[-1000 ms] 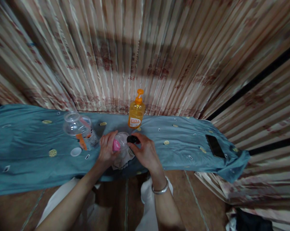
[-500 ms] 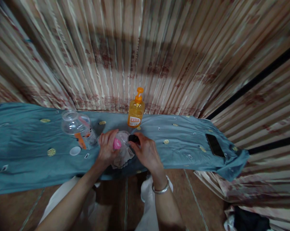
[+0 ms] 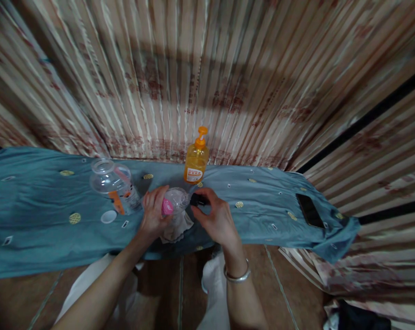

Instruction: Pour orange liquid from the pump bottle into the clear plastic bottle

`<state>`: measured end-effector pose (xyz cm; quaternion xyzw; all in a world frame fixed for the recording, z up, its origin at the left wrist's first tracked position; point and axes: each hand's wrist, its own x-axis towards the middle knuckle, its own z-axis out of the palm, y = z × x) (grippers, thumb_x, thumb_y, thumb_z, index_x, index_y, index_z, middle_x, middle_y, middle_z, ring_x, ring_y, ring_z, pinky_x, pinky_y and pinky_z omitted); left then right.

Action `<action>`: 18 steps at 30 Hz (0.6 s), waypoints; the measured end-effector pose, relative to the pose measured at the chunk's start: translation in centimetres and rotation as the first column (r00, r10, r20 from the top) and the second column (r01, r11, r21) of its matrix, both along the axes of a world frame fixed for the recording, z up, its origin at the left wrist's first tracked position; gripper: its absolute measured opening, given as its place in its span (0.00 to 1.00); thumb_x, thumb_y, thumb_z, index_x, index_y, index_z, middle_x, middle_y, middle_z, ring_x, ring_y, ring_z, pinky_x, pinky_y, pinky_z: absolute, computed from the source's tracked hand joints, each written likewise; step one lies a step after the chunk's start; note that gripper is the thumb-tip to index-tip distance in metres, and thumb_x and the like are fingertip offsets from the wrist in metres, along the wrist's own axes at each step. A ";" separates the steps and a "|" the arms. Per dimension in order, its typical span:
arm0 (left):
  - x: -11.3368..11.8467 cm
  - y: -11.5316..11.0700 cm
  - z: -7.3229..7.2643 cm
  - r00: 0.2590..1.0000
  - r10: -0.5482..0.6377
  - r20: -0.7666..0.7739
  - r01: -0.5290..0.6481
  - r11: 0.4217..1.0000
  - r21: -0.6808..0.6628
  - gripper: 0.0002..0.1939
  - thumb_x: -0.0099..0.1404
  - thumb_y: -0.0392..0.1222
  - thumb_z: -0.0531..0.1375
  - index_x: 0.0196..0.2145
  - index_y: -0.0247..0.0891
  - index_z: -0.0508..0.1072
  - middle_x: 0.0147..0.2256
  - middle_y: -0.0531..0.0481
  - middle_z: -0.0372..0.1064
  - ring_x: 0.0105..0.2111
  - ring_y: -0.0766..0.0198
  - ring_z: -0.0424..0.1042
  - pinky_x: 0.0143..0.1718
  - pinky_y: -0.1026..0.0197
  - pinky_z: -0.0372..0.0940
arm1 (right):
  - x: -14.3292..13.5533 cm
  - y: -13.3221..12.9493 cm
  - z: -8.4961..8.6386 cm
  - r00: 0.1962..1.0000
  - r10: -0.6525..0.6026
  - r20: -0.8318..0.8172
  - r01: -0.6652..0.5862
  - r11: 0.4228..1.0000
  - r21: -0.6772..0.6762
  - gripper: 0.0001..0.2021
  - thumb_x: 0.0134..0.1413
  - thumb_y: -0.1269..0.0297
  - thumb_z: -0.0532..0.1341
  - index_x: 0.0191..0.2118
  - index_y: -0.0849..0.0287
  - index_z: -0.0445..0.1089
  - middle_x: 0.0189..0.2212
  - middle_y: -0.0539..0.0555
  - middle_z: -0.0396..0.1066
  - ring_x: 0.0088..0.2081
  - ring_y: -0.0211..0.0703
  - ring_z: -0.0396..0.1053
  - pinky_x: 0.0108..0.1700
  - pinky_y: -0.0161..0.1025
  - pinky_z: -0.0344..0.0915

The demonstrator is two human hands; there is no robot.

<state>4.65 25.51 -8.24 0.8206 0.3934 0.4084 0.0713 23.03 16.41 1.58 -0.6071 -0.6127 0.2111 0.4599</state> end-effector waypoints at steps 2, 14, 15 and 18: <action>0.0 0.0 -0.1 1.000 -0.005 0.022 0.004 1.000 0.018 0.32 0.62 0.52 0.52 0.61 0.35 0.59 0.54 0.37 0.63 0.55 0.45 0.61 0.61 0.42 0.47 | 0.3 0.0 -0.1 0.995 0.007 -0.104 -0.006 1.000 0.005 0.15 0.49 0.63 0.65 0.45 0.54 0.69 0.39 0.52 0.76 0.40 0.43 0.73 0.47 0.44 0.69; -0.9 -0.1 0.9 0.989 -0.079 0.121 0.089 0.993 -0.077 0.40 0.61 0.54 0.59 0.64 0.37 0.49 0.59 0.37 0.56 0.60 0.47 0.57 0.61 0.45 0.54 | 3.3 3.5 -5.8 0.849 -0.130 -0.512 0.086 0.990 -0.109 0.24 0.37 0.42 0.68 0.36 0.56 0.75 0.29 0.52 0.77 0.29 0.43 0.73 0.36 0.43 0.71; -1.1 -0.2 1.2 0.988 -0.075 0.136 0.086 0.993 -0.075 0.41 0.60 0.55 0.60 0.64 0.37 0.50 0.60 0.37 0.55 0.61 0.46 0.56 0.62 0.45 0.54 | 3.5 3.9 -6.6 0.858 -0.138 -0.494 0.087 0.988 -0.125 0.25 0.37 0.42 0.67 0.36 0.57 0.75 0.28 0.52 0.77 0.28 0.42 0.72 0.35 0.43 0.71; -1.3 -0.5 1.9 0.980 -0.053 0.191 0.067 0.995 -0.068 0.41 0.58 0.55 0.63 0.63 0.37 0.52 0.59 0.37 0.56 0.61 0.47 0.57 0.62 0.45 0.55 | 3.9 4.8 -8.5 0.902 -0.161 -0.402 0.101 0.981 -0.165 0.25 0.37 0.42 0.66 0.36 0.57 0.74 0.26 0.51 0.76 0.27 0.41 0.72 0.32 0.42 0.71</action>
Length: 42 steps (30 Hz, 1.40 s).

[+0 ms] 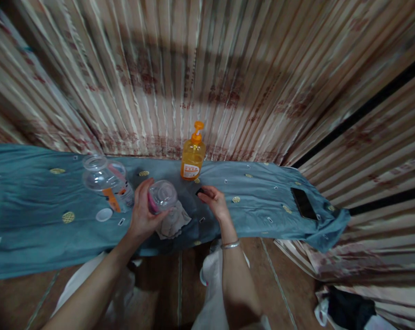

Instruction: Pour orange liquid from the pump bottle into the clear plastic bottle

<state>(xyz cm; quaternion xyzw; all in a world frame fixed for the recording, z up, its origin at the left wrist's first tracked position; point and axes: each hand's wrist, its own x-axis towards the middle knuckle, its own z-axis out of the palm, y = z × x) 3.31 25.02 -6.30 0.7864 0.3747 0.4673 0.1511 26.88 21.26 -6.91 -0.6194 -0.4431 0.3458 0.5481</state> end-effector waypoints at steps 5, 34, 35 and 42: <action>-0.3 -0.4 0.7 0.994 0.010 0.108 -0.001 0.997 -0.080 0.41 0.56 0.53 0.67 0.61 0.37 0.55 0.55 0.39 0.61 0.57 0.50 0.63 0.59 0.47 0.60 | -0.4 1.0 -1.8 0.956 -0.006 0.294 0.033 0.996 -0.084 0.15 0.43 0.55 0.65 0.37 0.57 0.74 0.32 0.52 0.78 0.34 0.44 0.74 0.38 0.43 0.70; -1.9 -2.4 0.9 0.961 -0.055 0.270 0.136 0.947 -0.291 0.44 0.50 0.52 0.70 0.60 0.38 0.57 0.55 0.38 0.65 0.56 0.48 0.66 0.59 0.44 0.59 | -3.2 0.4 -0.9 0.738 -0.031 0.674 0.080 0.996 -0.041 0.33 0.53 0.57 0.61 0.62 0.67 0.56 0.58 0.73 0.63 0.60 0.60 0.62 0.57 0.55 0.60; -2.1 -2.6 1.3 0.960 -0.053 0.274 0.133 0.949 -0.285 0.44 0.51 0.52 0.70 0.60 0.38 0.57 0.55 0.39 0.65 0.56 0.49 0.67 0.59 0.44 0.60 | -4.0 0.6 -0.7 0.779 -0.032 0.627 0.045 0.999 -0.005 0.33 0.53 0.55 0.61 0.62 0.65 0.56 0.58 0.71 0.64 0.60 0.58 0.62 0.57 0.54 0.61; -3.5 -3.8 4.5 0.947 0.012 0.320 0.065 0.972 -0.228 0.47 0.48 0.53 0.71 0.61 0.40 0.57 0.56 0.40 0.64 0.56 0.49 0.67 0.58 0.46 0.62 | -11.7 3.5 -0.6 0.955 0.160 0.249 -0.209 0.961 0.183 0.35 0.49 0.51 0.64 0.62 0.57 0.58 0.57 0.62 0.68 0.56 0.52 0.67 0.56 0.50 0.65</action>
